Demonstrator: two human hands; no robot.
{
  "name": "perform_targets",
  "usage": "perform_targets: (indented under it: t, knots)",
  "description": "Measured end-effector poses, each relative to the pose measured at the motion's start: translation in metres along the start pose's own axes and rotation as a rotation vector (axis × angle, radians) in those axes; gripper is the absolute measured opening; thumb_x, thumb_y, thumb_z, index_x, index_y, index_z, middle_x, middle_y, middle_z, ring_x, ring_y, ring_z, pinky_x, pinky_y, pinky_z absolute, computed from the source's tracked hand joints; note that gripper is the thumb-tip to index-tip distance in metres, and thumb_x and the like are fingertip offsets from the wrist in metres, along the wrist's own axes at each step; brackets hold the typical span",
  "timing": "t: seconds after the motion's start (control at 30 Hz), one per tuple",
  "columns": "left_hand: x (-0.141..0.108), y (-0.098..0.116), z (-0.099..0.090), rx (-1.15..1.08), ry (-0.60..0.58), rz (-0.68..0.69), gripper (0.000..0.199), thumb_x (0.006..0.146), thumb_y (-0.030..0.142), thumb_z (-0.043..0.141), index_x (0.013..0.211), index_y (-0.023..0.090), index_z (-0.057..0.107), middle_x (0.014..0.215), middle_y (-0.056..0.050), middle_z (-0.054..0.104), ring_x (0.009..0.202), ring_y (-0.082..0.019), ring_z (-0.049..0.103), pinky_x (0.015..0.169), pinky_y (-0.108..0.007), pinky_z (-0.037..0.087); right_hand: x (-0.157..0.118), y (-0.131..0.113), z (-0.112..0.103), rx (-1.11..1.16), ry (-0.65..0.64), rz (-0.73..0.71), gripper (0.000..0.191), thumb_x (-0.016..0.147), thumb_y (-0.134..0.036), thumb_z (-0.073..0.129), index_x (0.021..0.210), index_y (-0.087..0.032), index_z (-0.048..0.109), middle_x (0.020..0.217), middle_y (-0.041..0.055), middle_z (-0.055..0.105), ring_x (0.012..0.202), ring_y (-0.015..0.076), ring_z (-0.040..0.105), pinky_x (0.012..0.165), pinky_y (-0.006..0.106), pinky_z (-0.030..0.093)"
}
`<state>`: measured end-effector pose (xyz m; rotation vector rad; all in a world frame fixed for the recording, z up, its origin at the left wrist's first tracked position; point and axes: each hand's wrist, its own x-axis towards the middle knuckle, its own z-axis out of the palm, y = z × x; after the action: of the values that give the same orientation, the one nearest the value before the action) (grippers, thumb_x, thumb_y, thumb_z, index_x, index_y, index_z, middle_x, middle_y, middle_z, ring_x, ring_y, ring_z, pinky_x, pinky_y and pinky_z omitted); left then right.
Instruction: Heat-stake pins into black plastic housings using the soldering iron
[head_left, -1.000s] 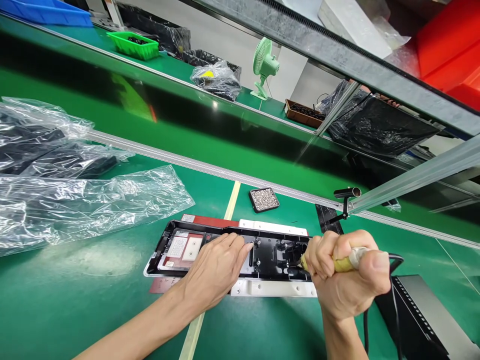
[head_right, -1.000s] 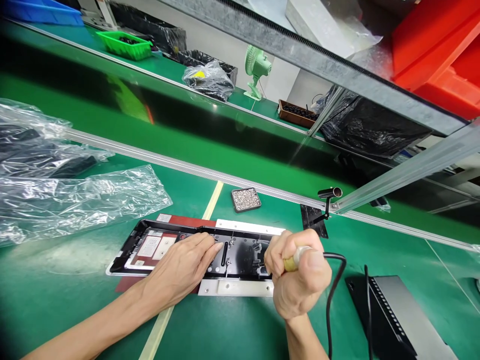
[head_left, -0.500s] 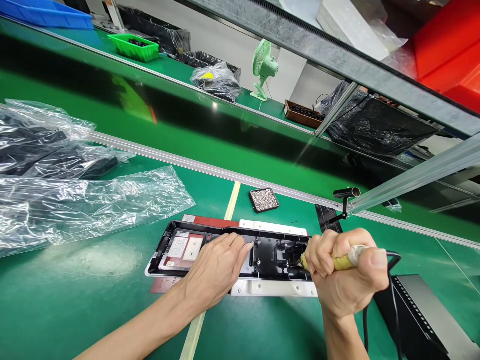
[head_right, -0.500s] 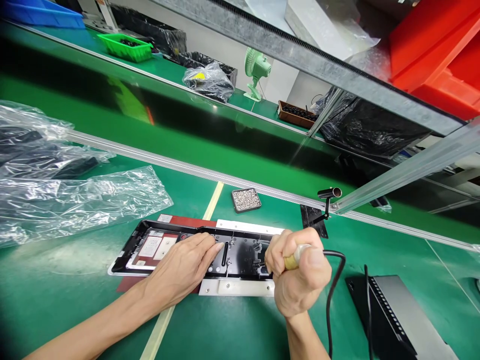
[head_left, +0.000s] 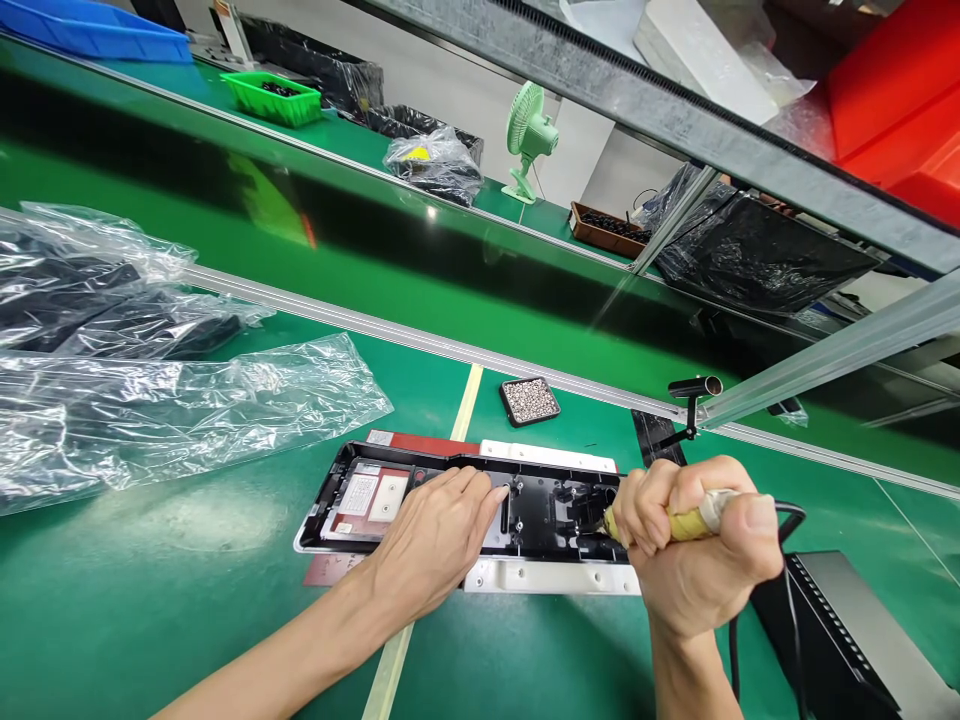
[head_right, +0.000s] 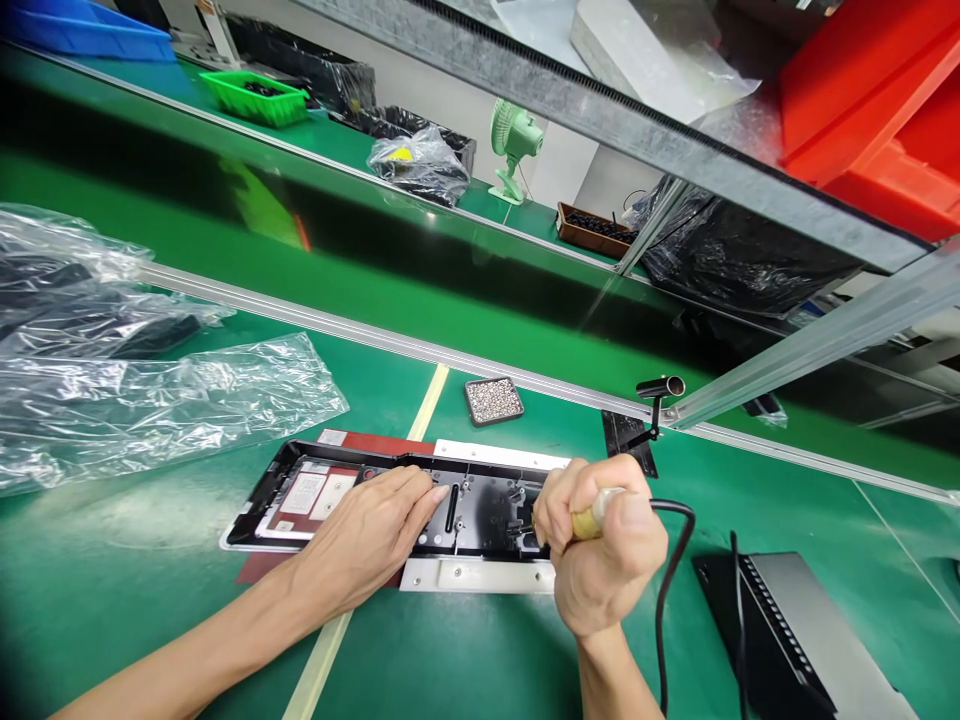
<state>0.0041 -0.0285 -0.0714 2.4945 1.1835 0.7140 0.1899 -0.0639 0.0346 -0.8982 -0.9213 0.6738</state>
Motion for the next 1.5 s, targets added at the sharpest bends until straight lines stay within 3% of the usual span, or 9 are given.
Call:
perform_targets:
  t: [1.5]
  knots:
    - [-0.0005,-0.0005,0.0004,-0.009,-0.003,-0.005,0.035,0.111,0.03,0.033,0.08,0.023,0.048,0.073,0.0,0.056,0.068,-0.02,0.054,0.065,-0.036,0.036,-0.002,0.0019,0.0035,0.001,0.008,0.023,0.036,0.09,-0.045,0.057,0.063,-0.022,0.054,0.04,-0.0069,0.038,0.034,0.0087,0.029,0.033,0.02,0.028]
